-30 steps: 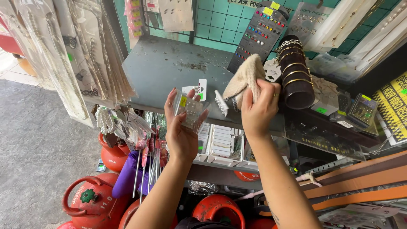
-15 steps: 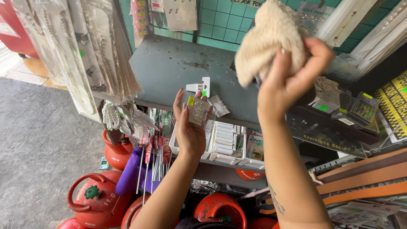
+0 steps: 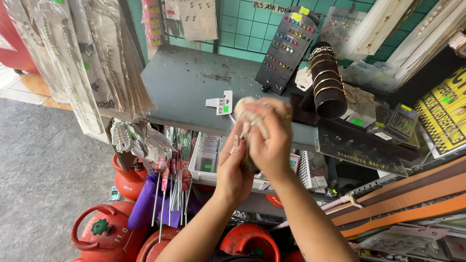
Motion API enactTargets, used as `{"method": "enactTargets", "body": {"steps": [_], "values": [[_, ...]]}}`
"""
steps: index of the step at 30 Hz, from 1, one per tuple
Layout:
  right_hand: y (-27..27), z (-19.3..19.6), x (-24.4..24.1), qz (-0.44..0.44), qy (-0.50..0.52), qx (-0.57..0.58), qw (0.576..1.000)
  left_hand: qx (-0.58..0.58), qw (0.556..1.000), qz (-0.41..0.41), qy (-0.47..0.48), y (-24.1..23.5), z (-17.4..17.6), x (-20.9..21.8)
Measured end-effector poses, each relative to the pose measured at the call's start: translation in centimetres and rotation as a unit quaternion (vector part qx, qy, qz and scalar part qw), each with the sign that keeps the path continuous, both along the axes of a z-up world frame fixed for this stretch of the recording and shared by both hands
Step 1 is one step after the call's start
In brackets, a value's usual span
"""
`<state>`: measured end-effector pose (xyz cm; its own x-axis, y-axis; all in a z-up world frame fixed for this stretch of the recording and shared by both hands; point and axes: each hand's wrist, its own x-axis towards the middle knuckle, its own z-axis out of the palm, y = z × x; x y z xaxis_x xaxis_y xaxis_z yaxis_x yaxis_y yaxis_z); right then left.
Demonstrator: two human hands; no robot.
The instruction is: Clean and organize various jewelry items and accessories on a store counter.
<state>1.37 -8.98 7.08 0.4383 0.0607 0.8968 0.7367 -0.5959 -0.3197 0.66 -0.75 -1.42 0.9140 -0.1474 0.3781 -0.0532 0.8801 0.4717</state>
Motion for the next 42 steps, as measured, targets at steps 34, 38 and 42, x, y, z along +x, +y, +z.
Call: {"method": "enactTargets", "body": {"steps": [34, 38, 42], "values": [[-3.0, -8.5, 0.7, 0.346, 0.563, 0.418, 0.623, 0.530, 0.615, 0.579, 0.073, 8.3, 1.7, 23.2], [-3.5, -7.9, 1.2, 0.328, 0.555, 0.450, 0.618, 0.586, 0.521, 0.590, -0.194, 7.8, 1.4, 17.7], [-4.4, -9.1, 2.0, 0.297, 0.548, 0.548, 0.558, 0.712, 0.549, 0.281, -0.336, 7.9, 1.3, 16.0]]}}
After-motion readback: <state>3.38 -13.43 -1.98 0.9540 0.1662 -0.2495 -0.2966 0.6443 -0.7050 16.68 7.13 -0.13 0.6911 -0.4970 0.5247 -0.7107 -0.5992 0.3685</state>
